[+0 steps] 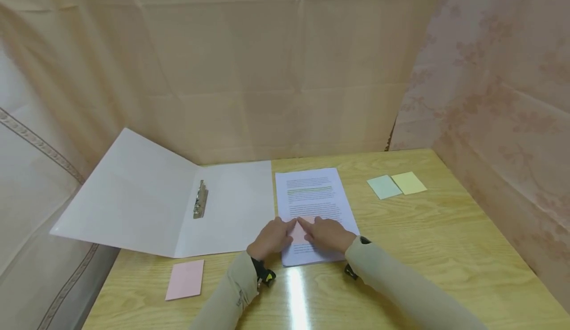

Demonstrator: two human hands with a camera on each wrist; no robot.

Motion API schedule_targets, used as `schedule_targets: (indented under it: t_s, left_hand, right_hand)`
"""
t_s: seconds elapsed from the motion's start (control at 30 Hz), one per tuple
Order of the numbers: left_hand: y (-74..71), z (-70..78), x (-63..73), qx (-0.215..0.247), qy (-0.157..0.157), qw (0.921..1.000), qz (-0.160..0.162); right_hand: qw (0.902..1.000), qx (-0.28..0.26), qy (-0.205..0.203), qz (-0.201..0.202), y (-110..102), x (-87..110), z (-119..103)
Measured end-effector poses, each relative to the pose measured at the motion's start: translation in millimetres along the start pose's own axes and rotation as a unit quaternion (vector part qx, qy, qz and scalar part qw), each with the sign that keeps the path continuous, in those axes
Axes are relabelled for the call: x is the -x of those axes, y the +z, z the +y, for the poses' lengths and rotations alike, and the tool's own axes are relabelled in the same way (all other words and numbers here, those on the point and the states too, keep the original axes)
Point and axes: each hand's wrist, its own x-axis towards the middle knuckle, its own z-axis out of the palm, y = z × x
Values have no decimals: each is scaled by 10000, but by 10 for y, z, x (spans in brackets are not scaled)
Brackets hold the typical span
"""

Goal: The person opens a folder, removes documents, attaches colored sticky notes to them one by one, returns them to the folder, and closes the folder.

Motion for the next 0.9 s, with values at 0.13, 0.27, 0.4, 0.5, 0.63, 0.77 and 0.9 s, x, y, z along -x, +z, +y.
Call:
schedule_targets:
  t_s: [0.13,0.27,0.4,0.5,0.63,0.77,0.9]
  left_hand:
    - [-4,-6,-12,9,-135,9998,-110]
    - [-7,-18,-17,63,-181,9997,-167]
    - [-30,-14,-5,201,-200,9994,-206]
    - [-41,-6,-1,410,-212,9988,-179]
    - [-55,-2,2,746,-303,9967,-70]
    - [-63,-22,8,898,-381,9952,-5]
    - [-54,-47,5,882,-258,9958,56]
  right_hand:
    - [9999,-40,107,36,-12,-8,-1]
    - [9995,-230,186,114,-6,-4,23]
    - [9986,-458,257,73,11,3,59]
    - [9977,-621,265,28,7,14,85]
    - [9973,-708,148,157,-20,28,109]
    - [9972,-697,42,284,-24,26,127]
    - [9969,-676,-43,393,1,3,152]
